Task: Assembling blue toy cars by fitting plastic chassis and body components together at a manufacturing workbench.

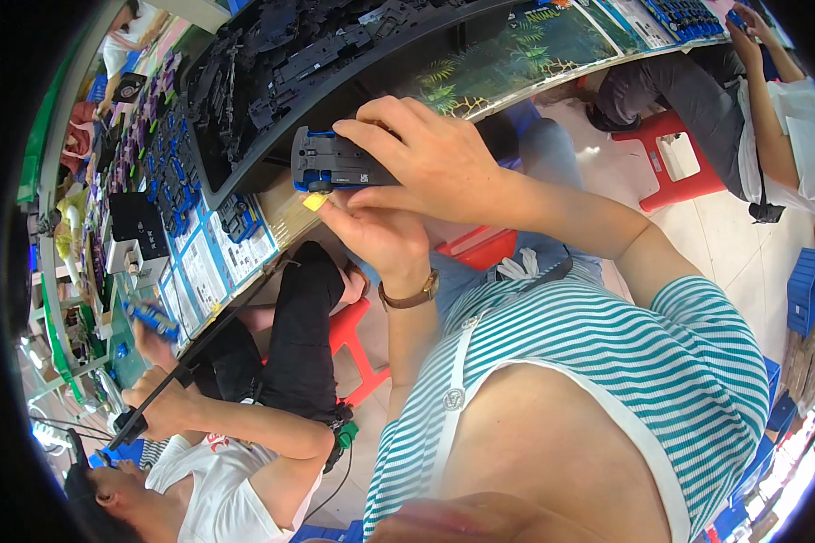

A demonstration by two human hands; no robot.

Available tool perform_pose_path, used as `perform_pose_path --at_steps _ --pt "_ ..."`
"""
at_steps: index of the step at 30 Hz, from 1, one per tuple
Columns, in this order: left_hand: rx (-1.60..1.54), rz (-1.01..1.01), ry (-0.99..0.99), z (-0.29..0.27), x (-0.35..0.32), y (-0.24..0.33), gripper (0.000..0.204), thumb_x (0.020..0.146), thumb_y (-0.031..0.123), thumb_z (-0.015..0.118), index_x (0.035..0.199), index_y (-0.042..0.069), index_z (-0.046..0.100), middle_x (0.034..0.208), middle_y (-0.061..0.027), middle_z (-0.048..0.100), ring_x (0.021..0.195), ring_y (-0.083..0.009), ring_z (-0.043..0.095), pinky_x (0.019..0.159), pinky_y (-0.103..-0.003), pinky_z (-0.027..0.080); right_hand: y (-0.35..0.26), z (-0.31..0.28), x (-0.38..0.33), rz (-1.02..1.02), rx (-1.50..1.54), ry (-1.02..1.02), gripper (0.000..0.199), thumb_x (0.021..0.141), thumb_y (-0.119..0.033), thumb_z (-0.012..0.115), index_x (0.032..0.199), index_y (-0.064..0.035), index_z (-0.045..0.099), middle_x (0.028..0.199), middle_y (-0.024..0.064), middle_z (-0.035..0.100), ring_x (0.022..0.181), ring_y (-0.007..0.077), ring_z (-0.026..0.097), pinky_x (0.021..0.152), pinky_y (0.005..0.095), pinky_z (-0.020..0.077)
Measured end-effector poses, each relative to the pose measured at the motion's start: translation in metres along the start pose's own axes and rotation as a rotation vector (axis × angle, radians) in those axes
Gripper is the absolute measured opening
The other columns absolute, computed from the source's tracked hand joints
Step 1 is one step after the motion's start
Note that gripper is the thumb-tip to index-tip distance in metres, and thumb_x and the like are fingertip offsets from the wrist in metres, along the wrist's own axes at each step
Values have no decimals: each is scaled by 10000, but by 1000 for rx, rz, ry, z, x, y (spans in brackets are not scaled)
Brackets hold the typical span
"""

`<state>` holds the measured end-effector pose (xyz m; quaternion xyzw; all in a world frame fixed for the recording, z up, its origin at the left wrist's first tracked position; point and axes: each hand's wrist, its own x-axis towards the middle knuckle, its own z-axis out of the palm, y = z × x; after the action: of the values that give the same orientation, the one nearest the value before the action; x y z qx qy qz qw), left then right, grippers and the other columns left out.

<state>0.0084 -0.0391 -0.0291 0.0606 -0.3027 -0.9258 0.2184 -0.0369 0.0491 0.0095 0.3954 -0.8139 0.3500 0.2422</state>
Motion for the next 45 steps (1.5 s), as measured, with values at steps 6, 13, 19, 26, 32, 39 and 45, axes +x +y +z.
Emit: perform_pose_path --at_steps 6,13,19,26,32,39,45 --pt "61 18 31 3 -2 1 581 952 536 279 1341 110 352 1279 -51 446 1198 -180 428 1006 -328 355 3 4 -4 -15 21 86 584 664 -296 747 1164 -61 558 1035 119 545 845 267 593 668 332 515" --pt "85 -63 60 3 0 -5 612 941 566 273 1335 106 360 1259 -58 458 1169 -191 456 988 -325 383 3 3 -4 2 -21 95 547 612 -271 756 1094 -92 568 992 65 525 810 229 592 603 307 500" --pt "17 -53 4 5 0 -5 587 944 546 294 1313 96 373 1227 -67 469 1129 -194 485 960 -334 412 -3 1 -5 88 -15 88 551 620 -262 760 1110 -97 569 1002 82 533 807 248 599 609 316 506" --pt "148 -52 70 3 5 3 393 957 281 440 1278 69 361 1177 -114 499 1062 -208 541 864 -335 483 12 -7 -6 -28 116 -16 610 636 -231 738 1192 -91 529 1117 116 497 993 267 549 745 306 497" --pt "87 40 39 4 12 5 476 947 406 438 1246 36 416 1192 -136 506 1132 -299 503 935 -436 457 24 -12 -34 581 834 -54 475 880 -199 583 1291 -11 437 1183 89 489 1078 163 494 884 297 447" --pt "191 101 -11 11 4 4 508 928 435 458 1214 16 433 1175 -141 509 1124 -277 502 935 -428 457 16 -2 -39 771 1226 -174 456 863 -186 630 1243 17 480 1095 72 590 994 124 562 838 277 485" --pt "253 84 -56 2 7 1 506 928 427 464 1195 -1 443 1138 -153 519 1079 -283 528 911 -420 471 18 9 -44 782 1198 -138 439 857 -161 635 1228 19 485 1091 76 585 998 135 563 846 296 495"
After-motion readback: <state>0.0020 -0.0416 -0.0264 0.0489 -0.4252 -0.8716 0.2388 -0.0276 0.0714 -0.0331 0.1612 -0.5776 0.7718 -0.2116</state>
